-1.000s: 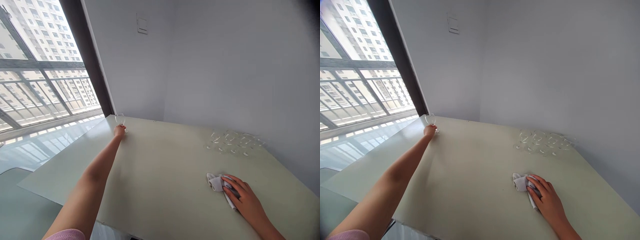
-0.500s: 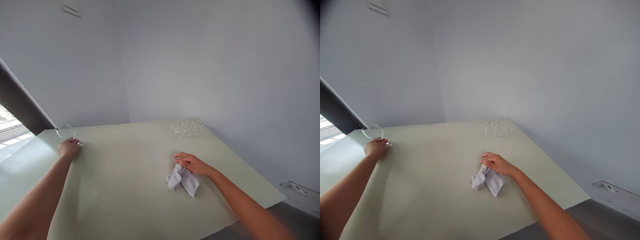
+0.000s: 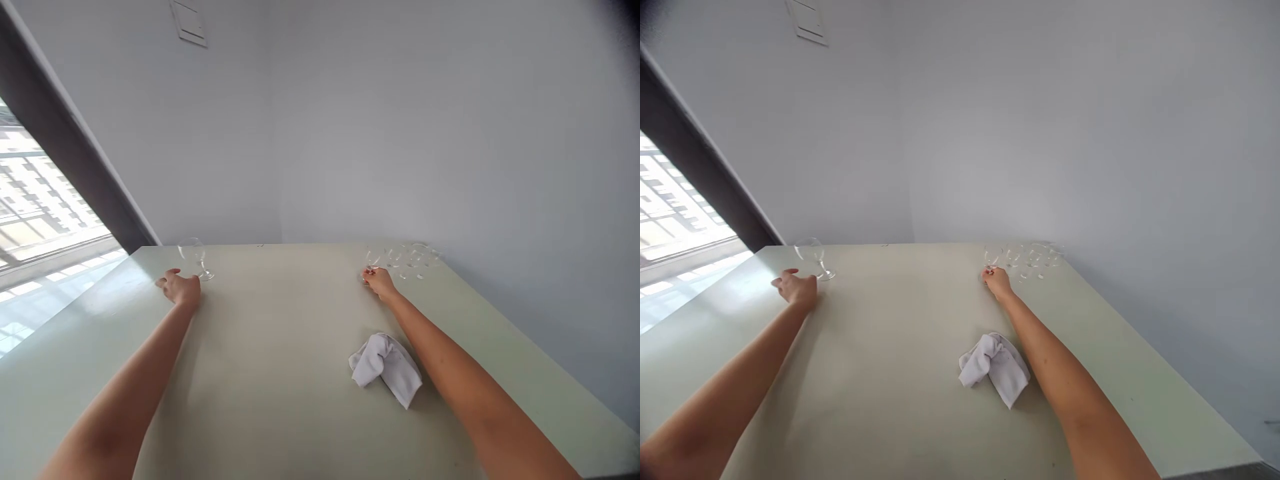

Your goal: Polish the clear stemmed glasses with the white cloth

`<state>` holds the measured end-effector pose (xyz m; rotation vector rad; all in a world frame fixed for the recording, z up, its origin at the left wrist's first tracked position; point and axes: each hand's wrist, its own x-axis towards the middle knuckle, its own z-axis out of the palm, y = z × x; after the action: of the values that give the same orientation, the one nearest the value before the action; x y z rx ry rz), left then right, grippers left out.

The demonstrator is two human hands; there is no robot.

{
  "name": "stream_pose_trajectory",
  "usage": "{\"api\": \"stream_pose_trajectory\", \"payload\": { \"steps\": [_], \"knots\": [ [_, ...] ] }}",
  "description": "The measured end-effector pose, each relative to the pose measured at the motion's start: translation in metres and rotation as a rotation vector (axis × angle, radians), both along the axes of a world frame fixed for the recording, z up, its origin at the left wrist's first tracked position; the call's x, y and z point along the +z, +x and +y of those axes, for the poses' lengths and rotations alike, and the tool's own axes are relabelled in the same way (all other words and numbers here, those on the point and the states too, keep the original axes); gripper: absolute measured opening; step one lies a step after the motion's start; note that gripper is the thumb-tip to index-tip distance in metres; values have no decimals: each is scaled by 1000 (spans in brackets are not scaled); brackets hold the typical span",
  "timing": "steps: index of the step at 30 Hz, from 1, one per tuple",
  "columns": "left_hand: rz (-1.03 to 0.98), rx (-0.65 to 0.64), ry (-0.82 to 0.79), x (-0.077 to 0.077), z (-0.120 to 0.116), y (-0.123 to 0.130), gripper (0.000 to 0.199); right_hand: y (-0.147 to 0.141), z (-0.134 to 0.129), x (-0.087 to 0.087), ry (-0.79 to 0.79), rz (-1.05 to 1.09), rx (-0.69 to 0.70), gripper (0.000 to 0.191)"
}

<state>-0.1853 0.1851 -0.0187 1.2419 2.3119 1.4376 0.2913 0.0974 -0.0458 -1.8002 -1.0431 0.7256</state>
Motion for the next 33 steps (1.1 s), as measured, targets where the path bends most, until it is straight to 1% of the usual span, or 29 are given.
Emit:
{"api": "stream_pose_trajectory", "payload": {
  "steps": [1, 2, 3, 4, 5, 7, 8, 9, 10, 11, 12, 13, 14, 15, 16, 18, 20, 21, 24, 26, 29, 33],
  "knots": [
    [-19, 47, 29, 2, -11, 4, 43, -4, 0, 2, -5, -8, 19, 14],
    [-45, 68, 43, 4, -23, 12, 45, -11, -2, 3, -9, -15, 44, 12],
    [-65, 53, 46, 5, -36, 23, 43, -19, -3, 5, -12, -21, 75, 11],
    [-108, -50, 25, 5, -48, 37, 39, -30, -5, 6, -15, -25, 111, 12],
    [-158, -194, -10, 4, -61, 54, 34, -43, -8, 7, -16, -28, 155, 12],
    [-223, -428, -69, 0, -84, 93, 21, -75, -14, 9, -15, -24, 270, 14],
    [-250, -534, -92, -2, -95, 113, 19, -94, -19, 10, -13, -19, 337, 14],
    [-275, -614, -104, -4, -105, 132, 22, -112, -23, 12, -10, -14, 410, 15],
    [-296, -668, -106, -6, -115, 149, 27, -129, -29, 15, -6, -12, 481, 15],
    [-340, -753, -116, -6, -123, 163, 31, -145, -34, 18, -1, -13, 543, 15],
    [-442, -869, -143, -6, -130, 173, 35, -159, -40, 21, 6, -18, 594, 15],
    [-529, -939, -155, -6, -135, 179, 38, -170, -45, 25, 15, -23, 634, 14],
    [-604, -978, -152, -6, -138, 182, 40, -178, -49, 29, 24, -27, 666, 13],
    [-651, -973, -131, -6, -139, 180, 40, -183, -52, 32, 33, -27, 696, 11],
    [-664, -928, -95, -7, -136, 175, 39, -184, -55, 36, 40, -23, 720, 12],
    [-632, -802, -17, -10, -125, 152, 35, -178, -58, 42, 49, -6, 735, 24],
    [-590, -685, 35, -14, -106, 118, 33, -161, -59, 44, 52, 7, 695, 35],
    [-570, -626, 55, -16, -96, 98, 32, -149, -60, 43, 47, 8, 663, 36],
    [-515, -468, 102, -20, -66, 38, 29, -111, -66, 33, 7, 10, 562, 31],
    [-492, -403, 120, -22, -50, 9, 29, -90, -74, 23, -26, 32, 506, 29],
    [-462, -349, 131, -26, -33, -17, 30, -69, -87, 9, -66, 82, 442, 27],
    [-415, -314, 106, -32, -21, -27, 31, -50, -99, -2, -56, 152, 368, 18]
  ]
}}
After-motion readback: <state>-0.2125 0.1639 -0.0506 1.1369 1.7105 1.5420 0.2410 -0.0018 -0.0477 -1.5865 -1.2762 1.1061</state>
